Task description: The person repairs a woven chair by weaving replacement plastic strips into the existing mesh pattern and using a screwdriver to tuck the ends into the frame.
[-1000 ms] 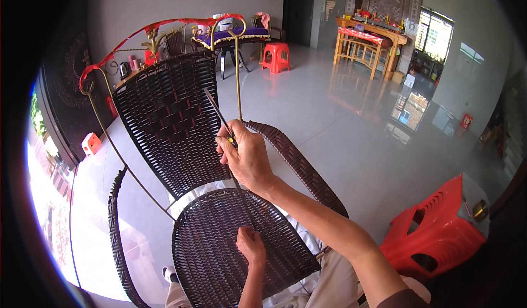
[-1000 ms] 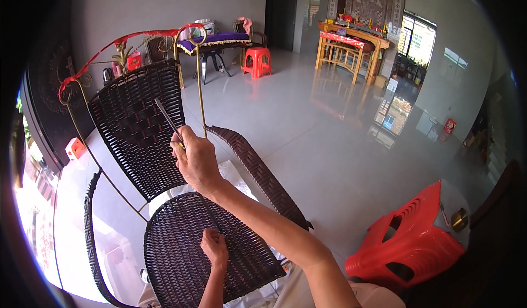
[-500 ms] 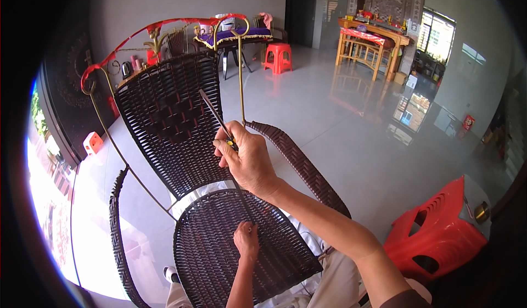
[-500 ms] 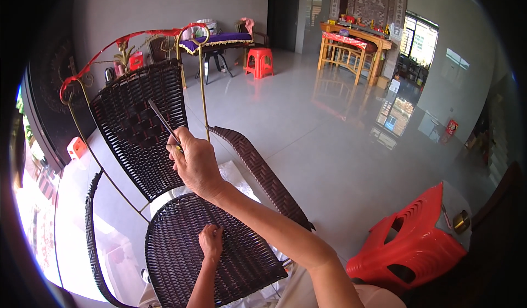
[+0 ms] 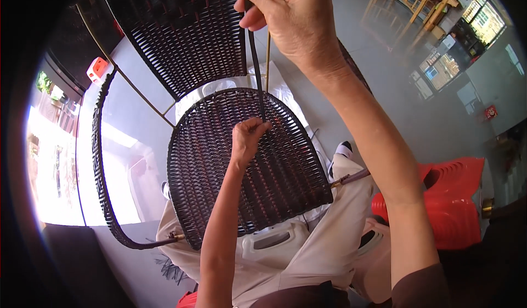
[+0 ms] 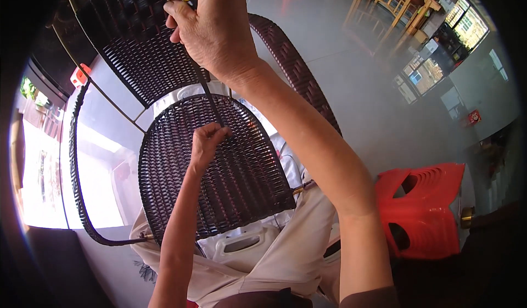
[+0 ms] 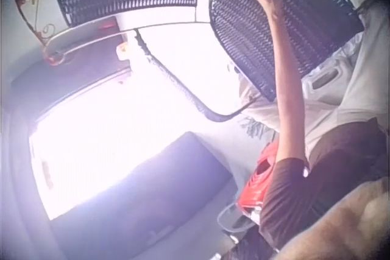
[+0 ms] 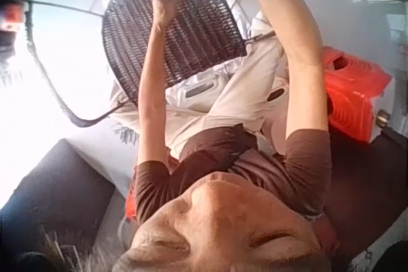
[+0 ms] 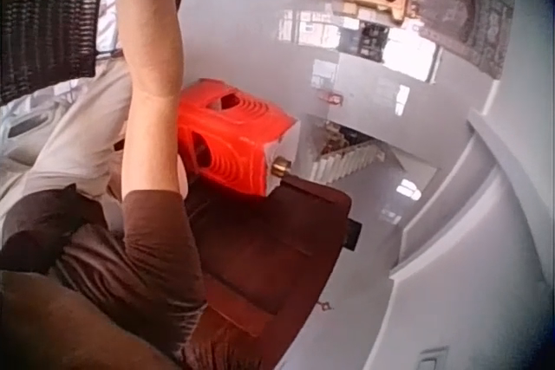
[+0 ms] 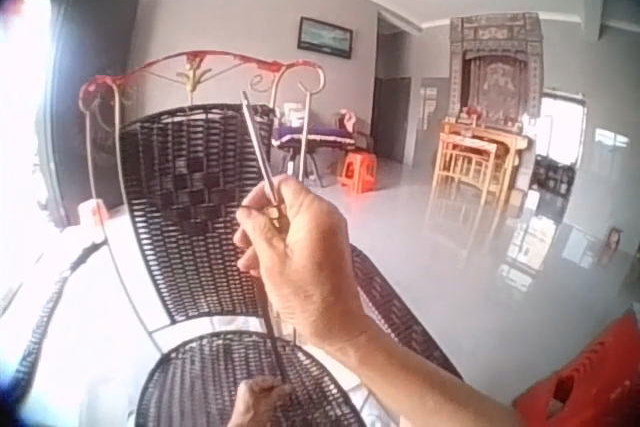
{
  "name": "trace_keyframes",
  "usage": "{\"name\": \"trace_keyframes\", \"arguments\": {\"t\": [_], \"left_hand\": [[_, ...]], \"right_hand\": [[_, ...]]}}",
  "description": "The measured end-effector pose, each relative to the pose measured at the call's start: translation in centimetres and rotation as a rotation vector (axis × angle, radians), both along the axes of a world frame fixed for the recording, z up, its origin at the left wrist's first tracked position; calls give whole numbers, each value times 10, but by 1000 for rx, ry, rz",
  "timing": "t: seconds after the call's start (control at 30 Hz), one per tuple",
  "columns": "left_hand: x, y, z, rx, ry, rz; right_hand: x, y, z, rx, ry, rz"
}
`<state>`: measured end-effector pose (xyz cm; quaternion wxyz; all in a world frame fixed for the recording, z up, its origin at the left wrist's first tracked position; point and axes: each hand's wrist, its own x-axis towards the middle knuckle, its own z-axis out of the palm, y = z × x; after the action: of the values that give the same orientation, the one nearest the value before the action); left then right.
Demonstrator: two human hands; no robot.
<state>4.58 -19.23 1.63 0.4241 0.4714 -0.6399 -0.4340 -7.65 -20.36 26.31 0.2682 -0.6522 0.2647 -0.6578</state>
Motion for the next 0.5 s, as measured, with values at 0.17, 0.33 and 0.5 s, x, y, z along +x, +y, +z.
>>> {"name": "trace_keyframes", "arguments": {"t": [0.17,0.33,0.5], "left_hand": [[2,19,87,-66,366,-172],[5,23,133,-72,567,-118],[12,69,138,42,608,19]], "right_hand": [[-2,17,6,45,62,49],[0,13,1,0,66,49],[-12,24,-29,100,169,-148]]}}
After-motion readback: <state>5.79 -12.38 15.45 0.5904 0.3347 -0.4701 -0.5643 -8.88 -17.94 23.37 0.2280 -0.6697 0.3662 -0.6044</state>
